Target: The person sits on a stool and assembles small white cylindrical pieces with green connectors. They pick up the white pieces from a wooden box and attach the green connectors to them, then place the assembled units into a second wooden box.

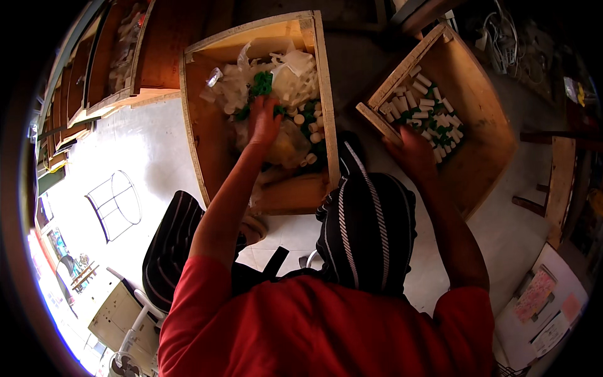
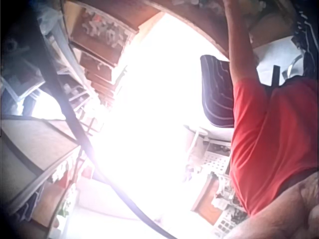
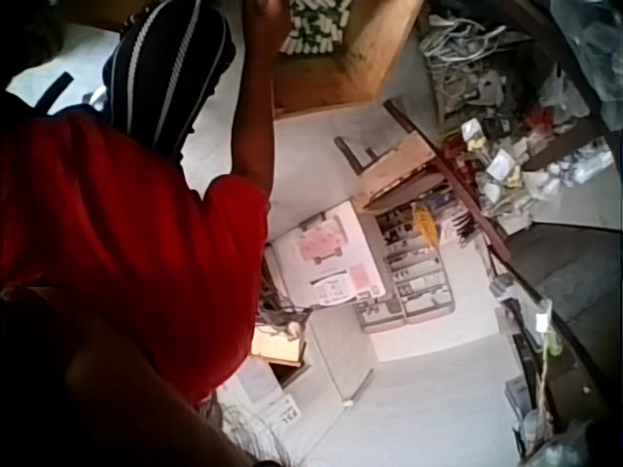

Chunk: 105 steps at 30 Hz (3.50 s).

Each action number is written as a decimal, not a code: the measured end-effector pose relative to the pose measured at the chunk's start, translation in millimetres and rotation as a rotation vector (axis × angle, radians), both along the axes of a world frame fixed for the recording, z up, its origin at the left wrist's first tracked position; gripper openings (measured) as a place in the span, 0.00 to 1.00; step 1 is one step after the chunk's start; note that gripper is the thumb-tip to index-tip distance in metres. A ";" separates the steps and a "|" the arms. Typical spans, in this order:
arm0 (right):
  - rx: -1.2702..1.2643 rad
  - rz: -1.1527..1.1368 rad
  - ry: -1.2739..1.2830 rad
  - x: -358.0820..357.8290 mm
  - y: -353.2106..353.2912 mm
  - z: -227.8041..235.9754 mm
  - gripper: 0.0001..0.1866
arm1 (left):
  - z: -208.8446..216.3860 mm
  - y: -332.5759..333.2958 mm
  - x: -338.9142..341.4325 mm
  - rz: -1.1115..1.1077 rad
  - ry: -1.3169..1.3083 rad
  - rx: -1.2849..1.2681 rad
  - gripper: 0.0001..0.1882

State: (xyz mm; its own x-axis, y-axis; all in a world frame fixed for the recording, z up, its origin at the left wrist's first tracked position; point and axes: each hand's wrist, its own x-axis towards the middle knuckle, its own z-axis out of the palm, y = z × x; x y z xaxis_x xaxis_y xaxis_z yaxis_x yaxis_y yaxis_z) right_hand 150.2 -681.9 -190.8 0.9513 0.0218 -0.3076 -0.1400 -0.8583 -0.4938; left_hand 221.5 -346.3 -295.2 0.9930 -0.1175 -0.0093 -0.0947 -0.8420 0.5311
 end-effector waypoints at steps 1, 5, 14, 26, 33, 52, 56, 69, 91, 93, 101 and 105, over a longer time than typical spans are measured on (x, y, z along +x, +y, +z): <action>-0.004 0.002 0.013 0.4 0.4 -0.1 0.18 | 0.0 1.8 -2.5 -0.018 -0.003 0.027 0.20; 0.023 -0.003 -0.051 0.8 3.3 2.7 0.18 | 0.8 10.7 -12.2 -0.090 0.023 0.010 0.21; 0.016 -0.010 -0.057 -1.6 0.6 -0.9 0.18 | 41.0 24.6 -4.8 -0.004 -0.081 -0.174 0.22; 0.038 -0.020 -0.013 3.4 5.4 8.7 0.19 | 6.9 -9.1 82.3 0.111 -0.163 -0.002 0.25; 0.014 -0.047 -0.025 -1.2 4.1 6.5 0.20 | 5.3 1.6 44.1 -0.101 -0.158 0.002 0.12; -0.047 -0.057 0.016 1.6 9.1 9.9 0.17 | -8.8 -27.1 -3.4 -0.221 -0.128 0.324 0.09; 0.016 -0.072 -0.027 -0.4 11.1 10.5 0.17 | -24.2 -29.0 16.8 -0.156 -0.185 0.354 0.09; -0.035 -0.050 -0.051 -3.0 4.9 2.9 0.17 | 53.0 8.4 67.9 -0.213 0.501 -0.030 0.30; -0.054 0.004 -0.087 -3.6 2.5 0.7 0.17 | 120.9 43.9 30.3 0.218 0.064 -0.311 0.17; -0.062 0.009 -0.058 -1.5 4.6 3.2 0.18 | 88.7 38.4 19.1 0.143 0.126 -0.486 0.17; -0.082 -0.013 0.048 0.6 6.5 7.0 0.18 | 30.8 -41.3 -69.6 -0.315 0.450 0.055 0.21; -0.100 -0.022 0.088 0.6 4.9 11.2 0.18 | 85.5 -30.9 -23.9 0.001 0.441 -0.020 0.19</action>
State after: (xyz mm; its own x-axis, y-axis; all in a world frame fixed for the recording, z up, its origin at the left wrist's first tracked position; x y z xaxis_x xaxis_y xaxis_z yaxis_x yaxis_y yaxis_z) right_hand 150.8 -677.0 -179.7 0.9203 -0.0340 -0.3896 -0.1985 -0.8989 -0.3905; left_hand 197.6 -377.1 -209.7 0.8948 -0.1209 -0.4299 0.1455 -0.8313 0.5365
